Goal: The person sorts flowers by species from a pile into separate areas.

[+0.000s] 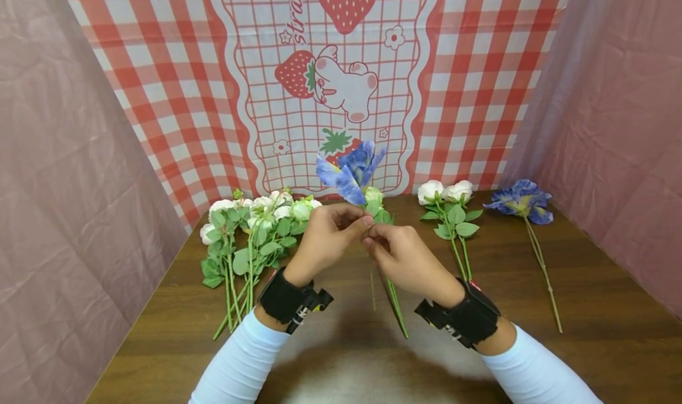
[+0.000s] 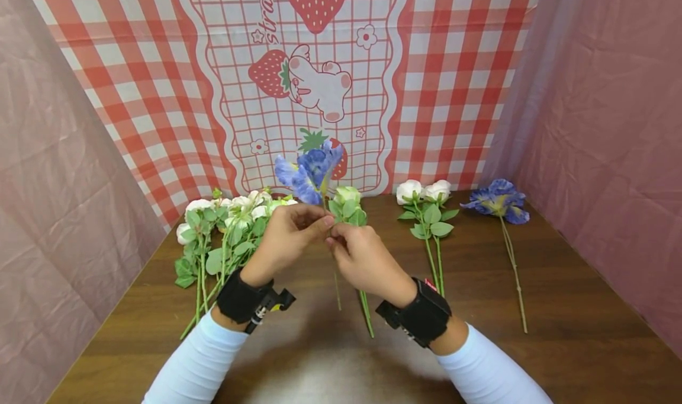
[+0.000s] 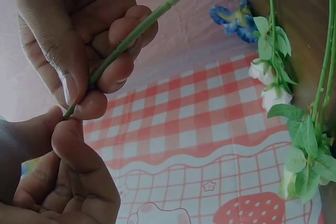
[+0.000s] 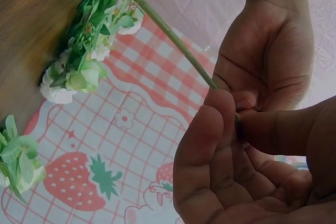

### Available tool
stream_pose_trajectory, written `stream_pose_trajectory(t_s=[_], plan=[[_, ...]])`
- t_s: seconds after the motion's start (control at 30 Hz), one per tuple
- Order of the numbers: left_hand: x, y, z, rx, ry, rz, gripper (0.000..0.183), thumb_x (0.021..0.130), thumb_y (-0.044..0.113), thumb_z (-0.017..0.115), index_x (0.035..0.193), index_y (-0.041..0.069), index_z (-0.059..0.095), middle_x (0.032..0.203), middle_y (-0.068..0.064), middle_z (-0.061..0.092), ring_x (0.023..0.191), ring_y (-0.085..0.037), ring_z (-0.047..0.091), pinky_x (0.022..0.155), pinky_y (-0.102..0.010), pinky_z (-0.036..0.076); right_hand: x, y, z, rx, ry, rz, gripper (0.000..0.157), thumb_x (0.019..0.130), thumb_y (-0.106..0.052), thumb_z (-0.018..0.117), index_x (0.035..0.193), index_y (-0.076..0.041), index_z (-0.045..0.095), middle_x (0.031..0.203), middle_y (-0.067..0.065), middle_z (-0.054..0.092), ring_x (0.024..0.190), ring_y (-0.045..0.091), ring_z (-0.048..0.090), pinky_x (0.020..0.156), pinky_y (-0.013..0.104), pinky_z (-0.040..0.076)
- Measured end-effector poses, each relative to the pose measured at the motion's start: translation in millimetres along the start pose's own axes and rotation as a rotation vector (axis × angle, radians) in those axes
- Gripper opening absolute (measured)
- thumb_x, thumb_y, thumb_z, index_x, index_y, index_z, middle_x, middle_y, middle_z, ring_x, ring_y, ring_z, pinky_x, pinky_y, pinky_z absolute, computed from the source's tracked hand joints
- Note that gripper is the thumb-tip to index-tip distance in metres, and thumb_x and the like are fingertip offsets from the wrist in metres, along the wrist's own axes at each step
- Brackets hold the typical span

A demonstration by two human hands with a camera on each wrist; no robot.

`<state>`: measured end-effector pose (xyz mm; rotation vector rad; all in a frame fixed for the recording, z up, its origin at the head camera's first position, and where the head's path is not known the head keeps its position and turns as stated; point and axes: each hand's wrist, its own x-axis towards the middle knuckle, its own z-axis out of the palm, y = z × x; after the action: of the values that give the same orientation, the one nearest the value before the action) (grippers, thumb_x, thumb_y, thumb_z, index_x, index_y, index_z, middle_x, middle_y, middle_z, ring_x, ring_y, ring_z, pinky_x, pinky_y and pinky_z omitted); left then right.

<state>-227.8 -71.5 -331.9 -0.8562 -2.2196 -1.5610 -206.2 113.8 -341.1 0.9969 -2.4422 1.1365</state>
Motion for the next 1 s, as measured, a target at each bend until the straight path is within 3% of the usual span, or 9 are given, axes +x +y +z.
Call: stream_pose_trajectory(t_s=[0.27, 0.53, 0.83, 1.0], plan=[[0.0, -0.3, 0.0, 0.020, 0.023, -0.002, 0.010, 0.096, 0.015, 0.074, 0.097, 0.006, 0.078, 0.084, -0.007, 0.074, 0.067, -0.029, 0.066, 0.059, -0.027, 0.050, 0.2, -2.0, -0.4, -0.003, -0.008, 0.009, 0.017, 0.103, -0.006, 0.059, 0.088, -0.011, 0.066, 0.068, -0.007, 0.056, 0.051, 0.006, 0.047, 0.049, 0.025, 0.040], [0.3, -0.5, -0.8, 0.038, 0.031, 0.011, 0.007, 0.095, 0.016, 0.075, 0.093, 0.010, 0.078, 0.080, -0.001, 0.072, 0.064, -0.016, 0.063, 0.058, -0.029, 0.051, -0.3, -3.0, -0.5, -0.003, 0.003, -0.002, 0.013, 0.101, -0.003, 0.061, 0.094, -0.007, 0.070, 0.071, -0.006, 0.061, 0.057, 0.005, 0.053, 0.053, 0.026, 0.046], [0.2, 3.6, -2.9, 0.010, -0.108, -0.044, 0.020, 0.101, 0.014, 0.067, 0.117, 0.004, 0.076, 0.106, -0.007, 0.076, 0.080, -0.014, 0.071, 0.073, -0.032, 0.057, -0.9, -2.4, -3.4, 0.049, -0.022, 0.042, 0.022, 0.105, 0.001, 0.049, 0.092, -0.005, 0.066, 0.070, -0.002, 0.063, 0.061, 0.011, 0.061, 0.055, 0.028, 0.050], [-0.5, 3.3, -2.8, -0.002, -0.096, -0.032, 0.016, 0.100, 0.010, 0.067, 0.111, 0.003, 0.077, 0.100, -0.008, 0.076, 0.077, -0.017, 0.071, 0.070, -0.033, 0.057, 0.2, -3.1, -4.2, 0.053, -0.017, 0.041, 0.021, 0.104, 0.000, 0.051, 0.092, -0.004, 0.066, 0.069, -0.003, 0.063, 0.063, 0.009, 0.063, 0.057, 0.028, 0.052]])
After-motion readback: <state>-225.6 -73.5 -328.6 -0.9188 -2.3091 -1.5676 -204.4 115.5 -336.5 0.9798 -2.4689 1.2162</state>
